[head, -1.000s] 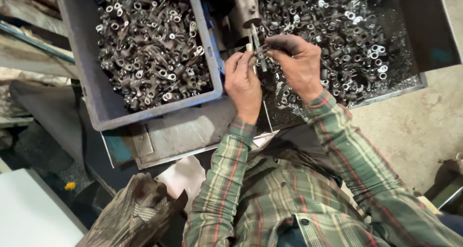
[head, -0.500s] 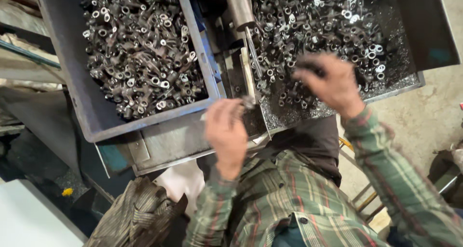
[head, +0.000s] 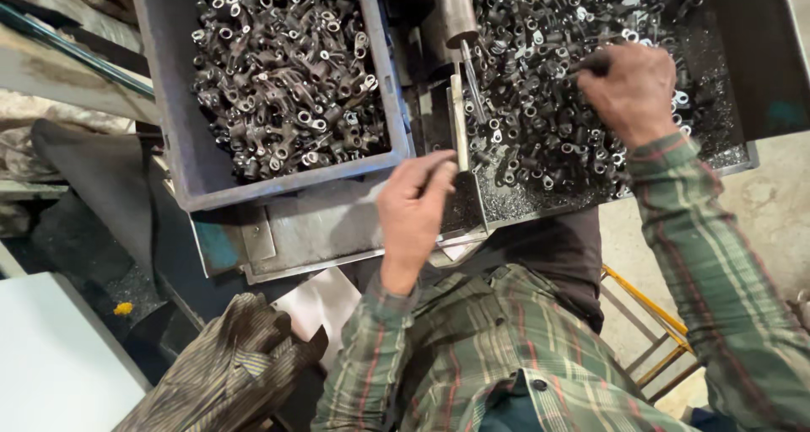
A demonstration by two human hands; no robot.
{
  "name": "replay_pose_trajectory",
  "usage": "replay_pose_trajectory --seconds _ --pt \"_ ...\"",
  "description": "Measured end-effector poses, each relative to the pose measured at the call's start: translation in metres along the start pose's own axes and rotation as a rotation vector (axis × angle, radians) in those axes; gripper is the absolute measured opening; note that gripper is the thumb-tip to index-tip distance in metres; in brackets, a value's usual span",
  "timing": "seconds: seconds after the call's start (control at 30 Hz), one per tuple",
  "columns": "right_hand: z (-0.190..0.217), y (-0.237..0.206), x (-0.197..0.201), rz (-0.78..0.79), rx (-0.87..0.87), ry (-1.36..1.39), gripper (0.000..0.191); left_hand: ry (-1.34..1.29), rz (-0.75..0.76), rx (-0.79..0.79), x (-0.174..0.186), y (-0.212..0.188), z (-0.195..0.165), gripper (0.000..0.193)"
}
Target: The person repeatedly picks small metal parts from a bin and inserts them into a vertical fixture on a machine. They align each part by hand and place it into the fixture, then retrieve another part from the bin and repeat the process.
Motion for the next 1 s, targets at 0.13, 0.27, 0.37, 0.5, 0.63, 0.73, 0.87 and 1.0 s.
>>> replay_pose_trajectory --seconds 0.13,0.27,0.37,0.5,0.63,0.73,0.87,1.0 --pt "0.030 -0.032 0.023 -0.201 0.141 0.059 0.010 0.156 0.055 -0.147 -0.019 -0.002 -0.003 0.019" --pt "0.070 -0.060 0.040 -0.049 0.128 0.551 0.014 0.207 0.124 -0.164 -0.030 0.003 -0.003 0.026" --pt "0.102 -0.079 0.038 0.046 0.095 1.152 0.016 -0.052 0.268 0.158 -0.038 0.013 0.009 0.025" --pt "0.116 -0.074 0.028 0.117 0.008 1.219 0.021 0.031 0.192 0.124 -0.033 0.017 0.017 0.024" --pt "0.118 -0.068 0.016 0.070 0.069 1.082 0.020 0.155 0.066 -0.153 -0.033 0.014 0.019 0.022" --pt "0.125 -0.064 0.004 -0.007 0.070 1.054 0.023 0.204 -0.016 -0.159 -0.038 0.017 0.026 0.021" --pt "0.134 -0.066 0.000 -0.178 0.149 0.861 0.025 0.168 -0.066 -0.162 -0.045 0.020 0.037 0.018" --pt "0.141 -0.063 0.003 -0.223 0.103 0.777 0.024 0.126 -0.113 -0.209 -0.051 0.025 0.047 0.019"
Point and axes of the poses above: each hand's wrist, its own y-axis towards the middle knuckle, its own x-axis out of the back of the hand, z = x × y, the point moved 2 cm from there along y, towards the middle knuckle
